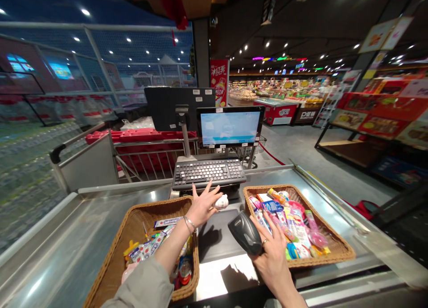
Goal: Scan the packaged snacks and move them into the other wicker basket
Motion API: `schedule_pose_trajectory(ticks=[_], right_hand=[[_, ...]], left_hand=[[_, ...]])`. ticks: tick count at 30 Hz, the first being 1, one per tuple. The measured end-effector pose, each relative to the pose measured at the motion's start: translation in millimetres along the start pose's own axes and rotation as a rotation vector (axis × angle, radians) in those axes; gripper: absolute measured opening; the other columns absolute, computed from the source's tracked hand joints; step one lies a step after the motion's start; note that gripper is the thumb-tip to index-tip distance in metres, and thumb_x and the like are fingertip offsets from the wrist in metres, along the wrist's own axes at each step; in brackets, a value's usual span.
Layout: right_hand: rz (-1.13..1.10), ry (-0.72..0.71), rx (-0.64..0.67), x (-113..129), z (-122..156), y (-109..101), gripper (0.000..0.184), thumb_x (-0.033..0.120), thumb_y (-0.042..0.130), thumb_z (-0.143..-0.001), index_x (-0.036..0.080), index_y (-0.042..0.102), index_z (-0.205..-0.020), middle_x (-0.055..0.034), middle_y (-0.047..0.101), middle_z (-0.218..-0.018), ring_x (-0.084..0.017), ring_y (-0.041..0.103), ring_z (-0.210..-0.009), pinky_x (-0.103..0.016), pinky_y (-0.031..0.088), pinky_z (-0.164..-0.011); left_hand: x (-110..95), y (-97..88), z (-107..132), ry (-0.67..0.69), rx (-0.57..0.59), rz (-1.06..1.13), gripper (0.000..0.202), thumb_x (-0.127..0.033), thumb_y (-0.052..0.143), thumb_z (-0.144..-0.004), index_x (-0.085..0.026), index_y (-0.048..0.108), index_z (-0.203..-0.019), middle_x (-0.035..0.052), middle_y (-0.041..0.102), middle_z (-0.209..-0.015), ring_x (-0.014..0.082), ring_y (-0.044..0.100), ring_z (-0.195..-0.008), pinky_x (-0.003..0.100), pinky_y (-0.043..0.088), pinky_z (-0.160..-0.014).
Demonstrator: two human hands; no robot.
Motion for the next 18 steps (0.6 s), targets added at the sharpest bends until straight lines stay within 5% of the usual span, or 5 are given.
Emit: schedule_pose_trajectory(ticks=[18], right_hand=[[0.064,0.101,-0.040,-12,16,-16,0.044,0.031,0.056,-0.086,0.023,0.051,-0.129,-0.0080,0.060,-0.131,-0.030,0.035,-0.137,-0.056,0.026,-0.108]], left_hand=[[-25,1.5,-19,0.089,-0.008,-0.051,0.054,-0.017,0.068,-0.081,-0.025,0.051,-0.131,0.0146,0.044,-0.148,0.0364,0.017,-0.146,0.080,-0.012,-0.099]])
Point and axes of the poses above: each hand's wrist, its own z-axis away from the middle knuckle, its own y-axis out of the palm, x = y × z, the point moved 2 cm from there along -z, towards the middle knuckle
